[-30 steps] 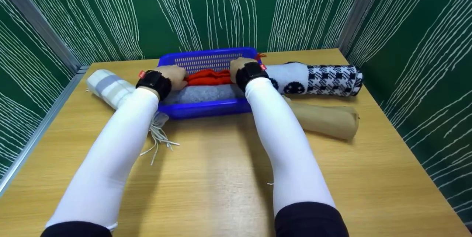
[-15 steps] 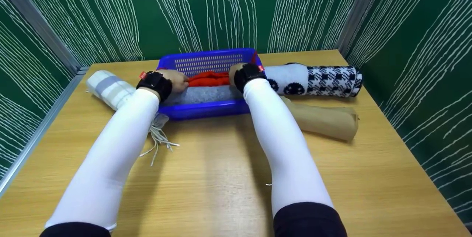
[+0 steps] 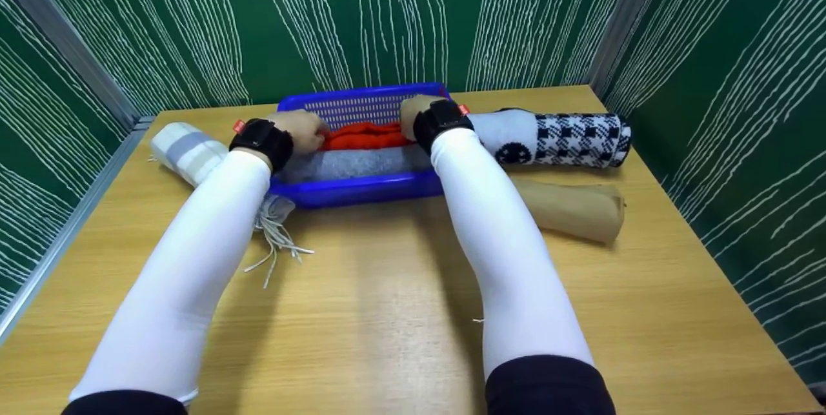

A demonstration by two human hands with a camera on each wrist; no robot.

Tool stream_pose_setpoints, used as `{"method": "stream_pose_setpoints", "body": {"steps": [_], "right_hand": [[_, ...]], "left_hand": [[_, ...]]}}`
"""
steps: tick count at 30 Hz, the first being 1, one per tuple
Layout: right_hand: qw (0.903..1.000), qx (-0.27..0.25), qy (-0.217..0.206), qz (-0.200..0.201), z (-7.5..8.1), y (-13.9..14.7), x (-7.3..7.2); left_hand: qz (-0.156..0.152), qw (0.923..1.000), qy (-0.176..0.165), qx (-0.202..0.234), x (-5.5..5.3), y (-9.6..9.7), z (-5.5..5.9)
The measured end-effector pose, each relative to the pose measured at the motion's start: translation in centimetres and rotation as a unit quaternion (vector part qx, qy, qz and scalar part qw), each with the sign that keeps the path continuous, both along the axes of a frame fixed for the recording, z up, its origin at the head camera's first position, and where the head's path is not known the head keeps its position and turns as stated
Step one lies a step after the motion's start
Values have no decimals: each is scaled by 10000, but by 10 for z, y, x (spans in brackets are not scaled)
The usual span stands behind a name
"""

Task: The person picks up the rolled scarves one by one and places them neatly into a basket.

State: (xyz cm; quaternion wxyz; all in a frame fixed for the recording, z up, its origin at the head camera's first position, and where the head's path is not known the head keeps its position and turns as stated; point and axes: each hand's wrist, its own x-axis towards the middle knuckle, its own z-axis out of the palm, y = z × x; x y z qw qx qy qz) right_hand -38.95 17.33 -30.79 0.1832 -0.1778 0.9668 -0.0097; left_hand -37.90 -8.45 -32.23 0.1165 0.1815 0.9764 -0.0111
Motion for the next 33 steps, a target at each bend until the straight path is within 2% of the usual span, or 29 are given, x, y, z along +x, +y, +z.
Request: {"method": "stream_pose_setpoints", "body": {"steps": [4,6,7,9,16,22,28,33], "right_hand": [[9988,-204,-229,-371,2,7,-2],[9990,-255,-173,-332,3,10,-3],[9991,-285,-124,-296,3,12,-3],[9992,-345,-35,-198,4,14,-3],[9985,-446,300,78,11,20,9],[9931,-740,808,410,17,26,22],[9845,-980,1296,664,12,35,28],[9809,-1029,1505,670,7,40,35]], "left_hand": [[-33,9995,270,183,-8,-2,1],[-21,9991,331,249,-12,-3,2],[27,9993,254,270,-8,-3,8],[9,9991,275,312,-10,-5,8],[-218,9973,365,607,5,-5,16],[-388,9941,438,917,12,-4,20],[-600,9926,491,938,21,-1,24],[-746,9897,707,1001,28,2,21]]}}
